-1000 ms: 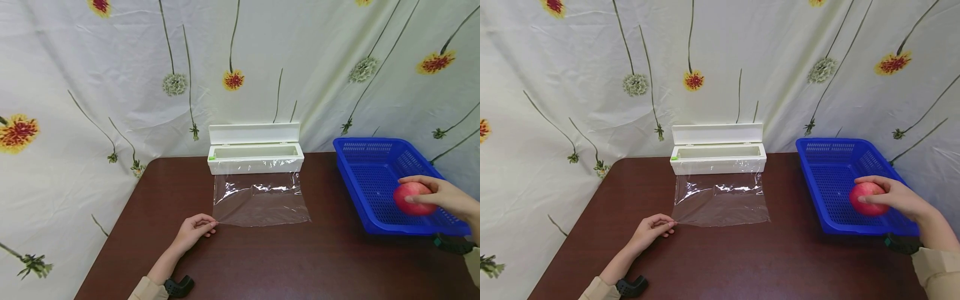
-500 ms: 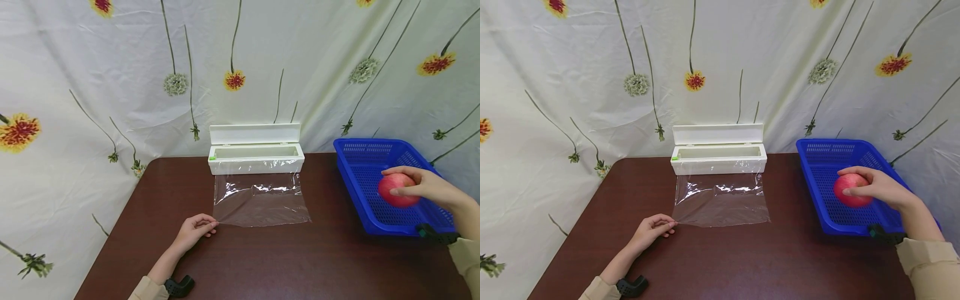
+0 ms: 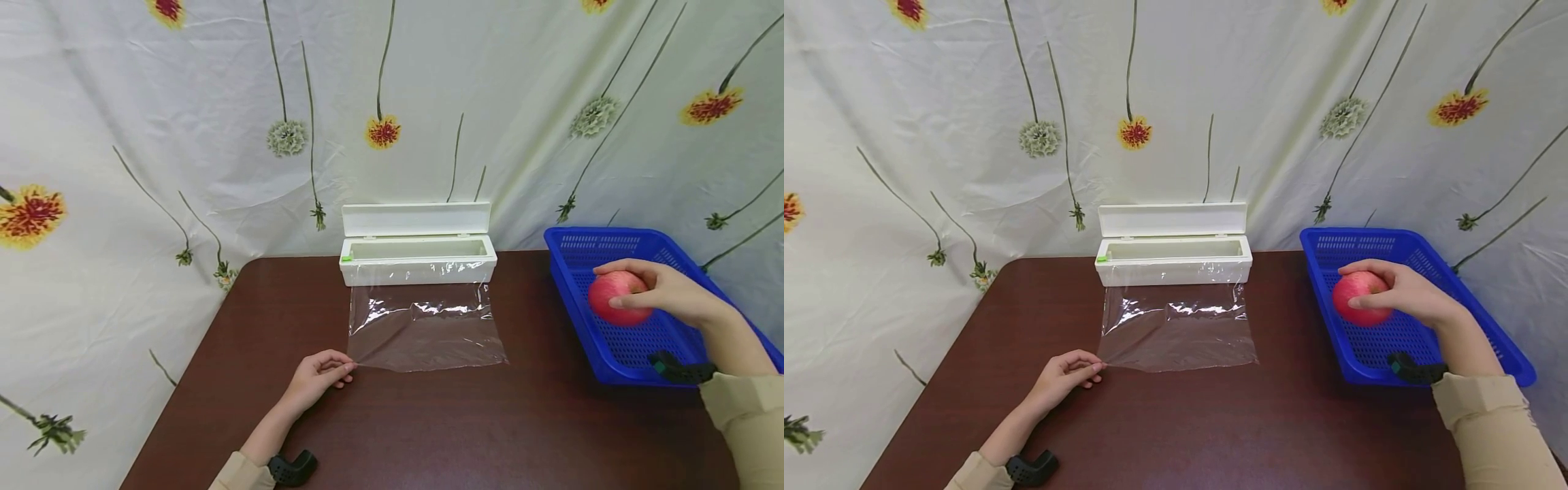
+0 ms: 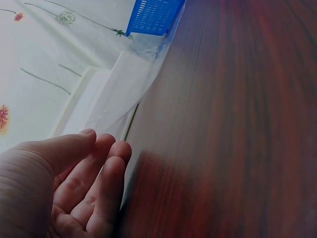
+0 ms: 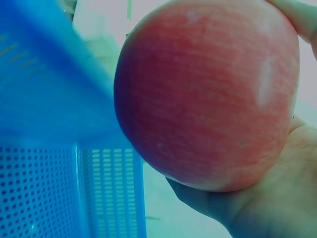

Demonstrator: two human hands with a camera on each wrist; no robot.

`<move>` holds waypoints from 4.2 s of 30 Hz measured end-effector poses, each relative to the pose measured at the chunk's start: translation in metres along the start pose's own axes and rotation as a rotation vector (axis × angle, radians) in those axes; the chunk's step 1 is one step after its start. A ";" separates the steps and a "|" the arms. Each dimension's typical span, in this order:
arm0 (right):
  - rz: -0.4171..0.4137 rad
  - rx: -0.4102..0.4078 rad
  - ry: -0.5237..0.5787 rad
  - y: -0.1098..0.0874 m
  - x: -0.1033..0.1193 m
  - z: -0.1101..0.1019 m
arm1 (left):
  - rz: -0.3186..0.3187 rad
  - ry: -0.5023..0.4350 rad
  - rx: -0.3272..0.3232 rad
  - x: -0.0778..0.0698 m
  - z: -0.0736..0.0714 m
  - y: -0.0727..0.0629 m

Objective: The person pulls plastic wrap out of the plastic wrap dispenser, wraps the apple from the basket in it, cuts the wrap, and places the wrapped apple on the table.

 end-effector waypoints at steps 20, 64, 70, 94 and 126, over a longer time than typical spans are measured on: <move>-0.042 0.053 0.038 0.046 0.036 0.029 | -0.030 0.004 0.007 -0.023 0.004 -0.009; -0.188 0.246 0.170 0.133 0.100 0.139 | -0.018 0.003 0.019 -0.027 0.005 -0.010; -0.196 0.276 0.150 0.140 0.103 0.155 | -0.025 0.002 0.015 -0.027 0.005 -0.010; -0.164 0.327 0.157 0.156 0.082 0.210 | -0.026 -0.007 0.017 -0.026 0.004 -0.010; -0.080 0.350 0.117 0.160 0.031 0.260 | -0.021 0.007 0.013 -0.026 0.005 -0.009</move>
Point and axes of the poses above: each hand's wrist, its own y-axis towards the middle knuckle, its own z-axis out of the palm, x = y × z, the point moved 9 cm from there along y, towards the middle knuckle, and after that the axes turned 6 degrees about -z, right-handed, at the moved point
